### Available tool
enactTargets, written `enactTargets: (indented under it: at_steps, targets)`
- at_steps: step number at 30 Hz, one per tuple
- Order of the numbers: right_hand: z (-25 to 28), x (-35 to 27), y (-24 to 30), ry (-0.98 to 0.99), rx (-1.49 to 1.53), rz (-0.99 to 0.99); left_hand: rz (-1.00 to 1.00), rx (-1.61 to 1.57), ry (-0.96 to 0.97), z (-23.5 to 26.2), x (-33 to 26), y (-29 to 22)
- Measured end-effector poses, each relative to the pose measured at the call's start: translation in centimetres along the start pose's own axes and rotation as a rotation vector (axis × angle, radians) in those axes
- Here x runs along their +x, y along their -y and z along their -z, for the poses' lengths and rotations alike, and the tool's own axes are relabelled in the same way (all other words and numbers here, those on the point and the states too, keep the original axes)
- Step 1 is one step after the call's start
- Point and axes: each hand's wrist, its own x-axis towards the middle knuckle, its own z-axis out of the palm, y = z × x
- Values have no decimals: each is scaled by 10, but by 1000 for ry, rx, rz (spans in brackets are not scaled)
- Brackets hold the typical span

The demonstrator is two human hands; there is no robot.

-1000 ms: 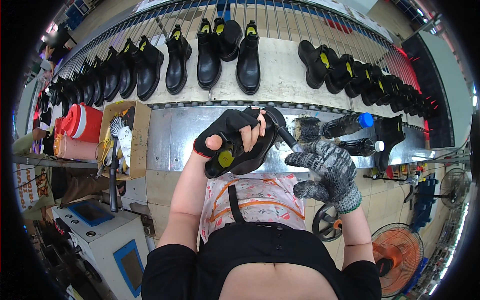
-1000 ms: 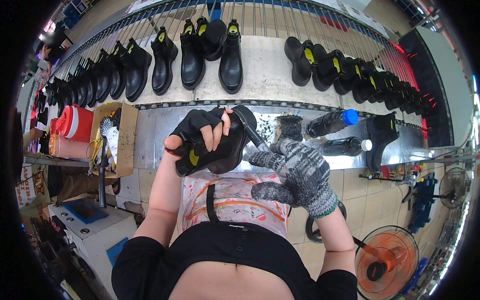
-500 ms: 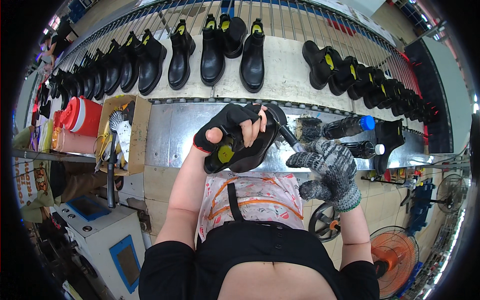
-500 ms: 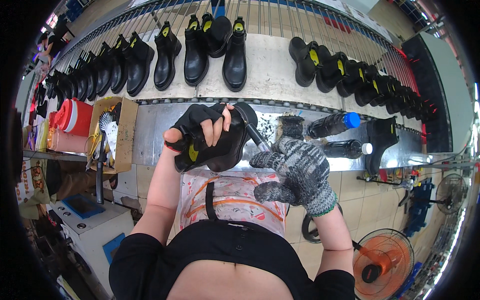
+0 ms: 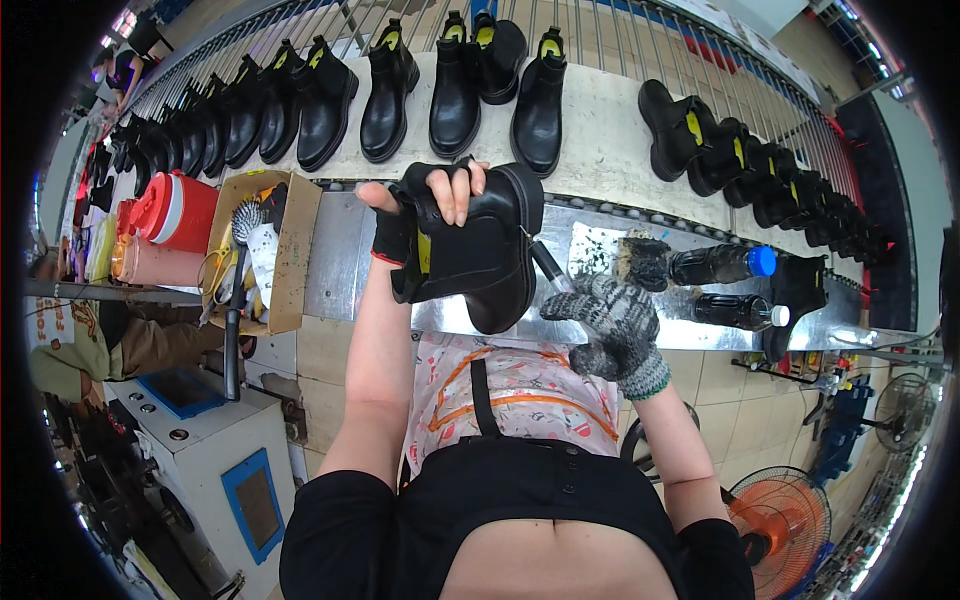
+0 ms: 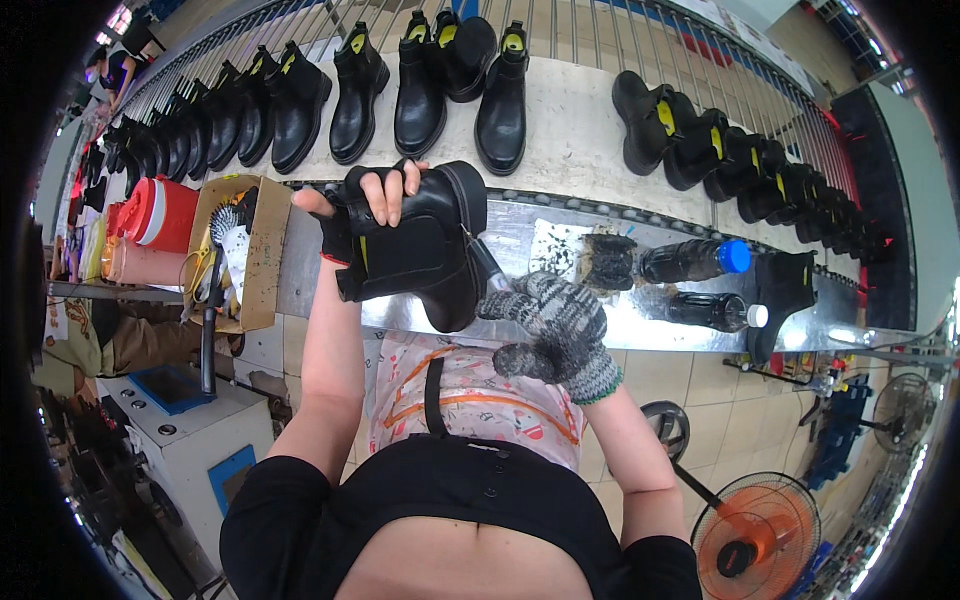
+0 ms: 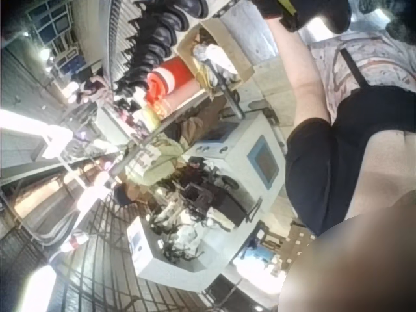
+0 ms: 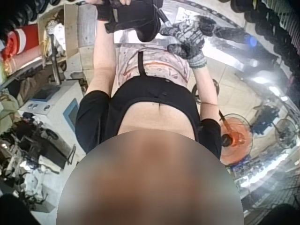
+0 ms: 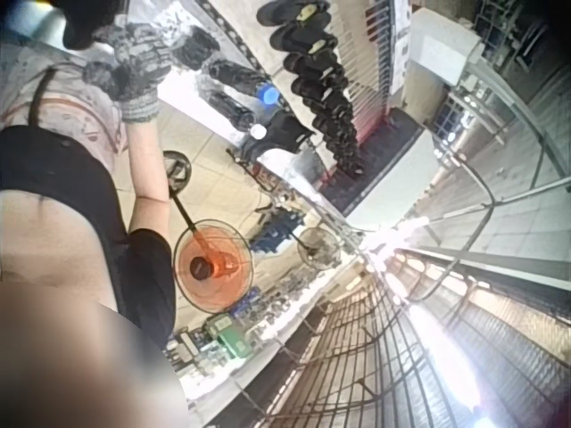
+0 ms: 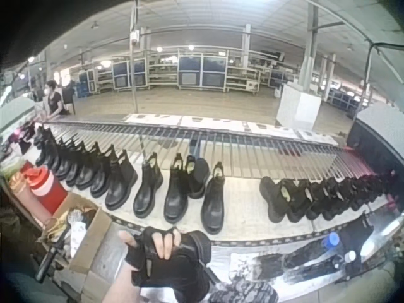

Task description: Applying finish or cleaning agent to the seams and edges of black leather boots using a brush.

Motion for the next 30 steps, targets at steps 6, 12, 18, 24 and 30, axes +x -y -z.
enactTargets:
  at_steps: [6,12,18,24,30]
  targets:
    - [-43,-4,-22,-34,194,65,67,37,-106,29,-9,-12]
    - [-39,0,-17,5,174,39,77,-45,-207,50,-21,-13]
    - [-39,-5,-14,31,285,-3,127,-136,-429,71,-35,-11]
    - [-52,-16,-20,-11,545,-77,206,-147,-590,84,-43,-14]
    - [-52,-24,-13,15,708,-312,291,90,-729,108,-50,-14]
